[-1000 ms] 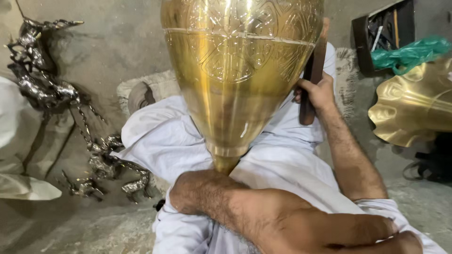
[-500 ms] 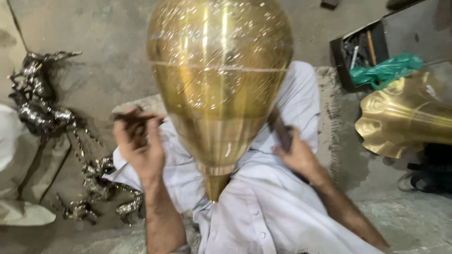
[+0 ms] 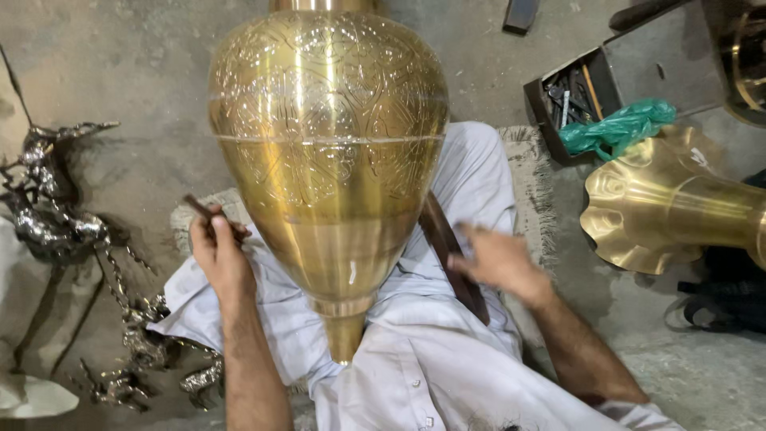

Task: The person sits on the floor with a large brass vase on their lap and engraves decorative patterns into its surface. They hold a chisel against the brass with one hand and strike it with a wooden mallet in the other, repositioning the chisel repeatedly to work along the pattern lines.

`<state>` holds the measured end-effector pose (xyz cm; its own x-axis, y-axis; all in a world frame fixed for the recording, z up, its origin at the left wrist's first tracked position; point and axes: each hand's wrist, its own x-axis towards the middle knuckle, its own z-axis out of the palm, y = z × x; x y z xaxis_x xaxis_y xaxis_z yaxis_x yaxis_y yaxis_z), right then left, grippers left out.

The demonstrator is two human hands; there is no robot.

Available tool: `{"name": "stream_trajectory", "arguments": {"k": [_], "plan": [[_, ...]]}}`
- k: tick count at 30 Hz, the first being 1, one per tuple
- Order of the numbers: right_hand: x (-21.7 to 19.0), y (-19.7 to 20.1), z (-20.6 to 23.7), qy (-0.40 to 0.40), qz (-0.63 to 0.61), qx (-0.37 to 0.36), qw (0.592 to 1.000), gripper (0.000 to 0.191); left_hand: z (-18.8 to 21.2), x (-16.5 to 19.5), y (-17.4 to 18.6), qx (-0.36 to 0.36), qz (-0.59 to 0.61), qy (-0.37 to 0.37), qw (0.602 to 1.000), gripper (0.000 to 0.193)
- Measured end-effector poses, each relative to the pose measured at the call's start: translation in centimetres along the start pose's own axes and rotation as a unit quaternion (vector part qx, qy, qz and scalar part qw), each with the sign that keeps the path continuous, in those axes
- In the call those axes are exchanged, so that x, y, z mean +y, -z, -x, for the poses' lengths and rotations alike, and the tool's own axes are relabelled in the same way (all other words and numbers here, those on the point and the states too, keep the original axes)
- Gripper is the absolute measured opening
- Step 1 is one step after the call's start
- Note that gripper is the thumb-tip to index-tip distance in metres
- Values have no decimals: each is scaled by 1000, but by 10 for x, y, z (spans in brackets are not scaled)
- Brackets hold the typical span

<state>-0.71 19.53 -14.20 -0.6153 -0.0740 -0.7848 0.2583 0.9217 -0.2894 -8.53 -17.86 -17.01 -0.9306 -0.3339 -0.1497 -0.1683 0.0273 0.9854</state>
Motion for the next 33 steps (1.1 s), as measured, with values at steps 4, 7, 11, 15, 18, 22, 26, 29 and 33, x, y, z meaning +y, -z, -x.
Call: {"name": "stream_trajectory", "arguments": {"k": [4, 7, 11, 15, 18, 22, 26, 29, 33], "plan": [[11, 43, -35, 112, -247, 291, 918, 54, -21, 5, -15, 7, 107, 74, 991, 17], [2, 71, -61, 213, -481, 304, 794, 38, -33, 6, -24, 18, 163, 117, 979, 17], [-6, 105, -84, 183, -516, 310, 777, 37, -37, 2, -39, 24, 229, 134, 964, 16], [-12, 148, -98, 246, -480, 318, 780, 44, -32, -5, -49, 34, 268, 203, 941, 18], [-25, 180, -110, 267, -500, 279, 775, 48, -33, -11, -57, 43, 311, 360, 879, 34], [-60, 214, -126, 254, -488, 194, 812, 56, -37, -16, -66, -75, 225, 284, 929, 35], [-100, 236, -138, 243, -445, 114, 854, 71, -36, -17, -75, -70, 237, 369, 896, 40], [-120, 245, -145, 207, -449, 43, 868, 80, -36, -14, -85, -100, 288, 406, 862, 38], [-130, 250, -153, 194, -434, -15, 880, 84, -41, -6, -102, -147, 339, 431, 823, 36]]}}
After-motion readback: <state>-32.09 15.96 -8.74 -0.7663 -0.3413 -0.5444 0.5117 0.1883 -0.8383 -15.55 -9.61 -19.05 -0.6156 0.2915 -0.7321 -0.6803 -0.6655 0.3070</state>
